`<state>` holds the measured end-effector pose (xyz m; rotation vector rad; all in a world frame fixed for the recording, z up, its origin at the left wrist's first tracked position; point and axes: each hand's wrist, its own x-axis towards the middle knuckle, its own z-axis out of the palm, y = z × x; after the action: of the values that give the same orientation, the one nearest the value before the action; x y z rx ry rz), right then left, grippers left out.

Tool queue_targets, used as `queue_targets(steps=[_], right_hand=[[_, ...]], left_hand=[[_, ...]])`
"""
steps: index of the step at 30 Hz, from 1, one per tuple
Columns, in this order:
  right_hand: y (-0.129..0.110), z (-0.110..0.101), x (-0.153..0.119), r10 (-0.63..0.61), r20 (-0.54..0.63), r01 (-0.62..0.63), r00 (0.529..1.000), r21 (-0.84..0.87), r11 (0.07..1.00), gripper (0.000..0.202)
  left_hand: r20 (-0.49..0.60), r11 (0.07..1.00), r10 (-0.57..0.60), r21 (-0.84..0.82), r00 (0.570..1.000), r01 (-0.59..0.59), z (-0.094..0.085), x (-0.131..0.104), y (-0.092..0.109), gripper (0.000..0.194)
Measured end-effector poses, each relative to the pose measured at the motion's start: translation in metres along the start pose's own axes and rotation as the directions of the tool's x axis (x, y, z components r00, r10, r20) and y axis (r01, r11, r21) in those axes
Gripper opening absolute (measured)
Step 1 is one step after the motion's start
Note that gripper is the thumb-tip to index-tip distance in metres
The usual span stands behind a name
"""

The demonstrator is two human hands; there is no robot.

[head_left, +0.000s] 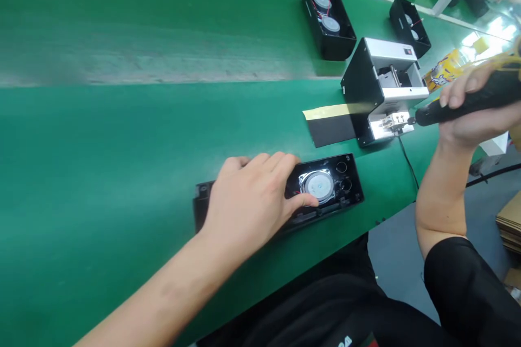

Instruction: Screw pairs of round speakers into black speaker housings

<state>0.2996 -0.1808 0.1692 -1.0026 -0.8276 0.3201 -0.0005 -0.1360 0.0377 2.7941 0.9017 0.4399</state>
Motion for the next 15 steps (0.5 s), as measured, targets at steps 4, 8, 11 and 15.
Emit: queue_targets(steps=[4, 8, 11, 15], right_hand=[[0.028, -0.003, 0.006, -0.258, 0.060, 0.256, 0.964, 0.035, 0.966, 0.074], [0.043, -0.009, 0.009, -0.272, -0.012, 0.272, 0.962, -0.034, 0.962, 0.089], [0.040, -0.011, 0.005, -0.232, -0.005, 0.231, 0.973, -0.074, 0.970, 0.087], [0.020, -0.015, -0.008, -0.243, -0.026, 0.241, 0.970, -0.067, 0.968, 0.088]], left_hand=[[0.058, 0.999, -0.038, 0.035, 0.998, 0.036, -0.003, 0.002, 0.004, 0.056], [0.132, 0.995, -0.084, 0.057, 0.988, 0.077, -0.008, 0.006, 0.008, 0.060], [0.167, 0.995, -0.101, 0.040, 0.981, 0.096, -0.011, 0.009, 0.010, 0.061], [0.182, 0.993, -0.116, 0.027, 0.976, 0.113, -0.014, 0.011, 0.013, 0.064]])
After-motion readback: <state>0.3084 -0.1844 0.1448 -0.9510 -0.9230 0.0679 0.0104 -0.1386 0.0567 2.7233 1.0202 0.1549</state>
